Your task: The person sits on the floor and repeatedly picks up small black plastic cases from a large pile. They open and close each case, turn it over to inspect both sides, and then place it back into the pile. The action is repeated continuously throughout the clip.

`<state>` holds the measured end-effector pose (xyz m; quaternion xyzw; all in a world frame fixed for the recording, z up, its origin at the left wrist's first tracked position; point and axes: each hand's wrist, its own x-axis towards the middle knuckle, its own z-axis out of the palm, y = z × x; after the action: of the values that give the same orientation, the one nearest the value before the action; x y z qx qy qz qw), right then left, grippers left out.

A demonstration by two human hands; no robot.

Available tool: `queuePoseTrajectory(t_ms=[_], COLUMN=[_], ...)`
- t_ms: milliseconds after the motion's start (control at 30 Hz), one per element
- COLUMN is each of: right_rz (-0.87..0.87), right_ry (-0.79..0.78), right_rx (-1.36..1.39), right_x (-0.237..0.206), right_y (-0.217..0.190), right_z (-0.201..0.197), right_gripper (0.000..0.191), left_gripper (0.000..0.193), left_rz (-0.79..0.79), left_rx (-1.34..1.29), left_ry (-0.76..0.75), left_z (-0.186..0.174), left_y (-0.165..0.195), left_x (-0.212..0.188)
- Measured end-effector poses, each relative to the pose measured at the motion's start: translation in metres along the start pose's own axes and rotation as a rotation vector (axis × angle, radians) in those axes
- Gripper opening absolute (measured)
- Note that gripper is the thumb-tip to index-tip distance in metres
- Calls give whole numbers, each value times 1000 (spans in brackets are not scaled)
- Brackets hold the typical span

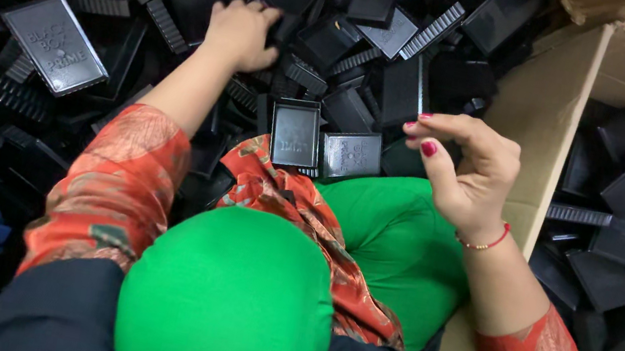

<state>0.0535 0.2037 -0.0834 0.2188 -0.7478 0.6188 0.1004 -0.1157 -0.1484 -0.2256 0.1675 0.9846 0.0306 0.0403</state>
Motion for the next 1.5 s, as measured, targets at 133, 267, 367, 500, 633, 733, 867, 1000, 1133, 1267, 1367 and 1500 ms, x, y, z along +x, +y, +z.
queuePoseTrajectory(t_ms=[133, 267, 367, 500, 633, 733, 867, 1000, 1133, 1267, 1367, 1500], right_rz=[50, 243, 293, 534, 734, 773, 805, 814, 763, 722, 686, 550], right_ry=[3, 80, -111, -298, -157, -28, 179, 238, 275, 343, 284, 158], right_rx=[44, 283, 388, 1071, 1033, 1145, 1187, 1124, 1172, 1258, 1382, 1517], right_x=[-1, 6, 13, 0, -5, -4, -2, 5, 7, 2, -2, -3], right_y=[2, 3, 3, 3, 30, 48, 47, 32, 26, 36, 42, 41], right_z=[3, 2, -2, -9, -11, -13, -15, -11, -10, -18, -29, -34], right_gripper=[24, 58, 72, 82, 52, 31, 25, 29, 30, 29, 42, 62], left_gripper=[29, 27, 32, 22, 27, 38, 65, 60, 38, 35, 19, 27], left_rz=[63, 234, 601, 704, 618, 466, -142, -258, -88, 205, 375, 398], left_rx=[-38, -473, -731, -1039, -981, -748, 91, 331, 491, 232, 183, 346], left_ry=[160, 350, 231, 205, 253, 330, 217, 42, 280, 165, 81, 44], left_z=[-35, -81, -102, -116, -102, -75, -30, 9, 3, -22, -24, -8], left_y=[14, 71, 139, 180, 151, 83, -29, -74, -71, -49, -16, 10], left_x=[-10, -24, -41, -50, -36, -20, -11, -19, -25, -8, 32, 72])
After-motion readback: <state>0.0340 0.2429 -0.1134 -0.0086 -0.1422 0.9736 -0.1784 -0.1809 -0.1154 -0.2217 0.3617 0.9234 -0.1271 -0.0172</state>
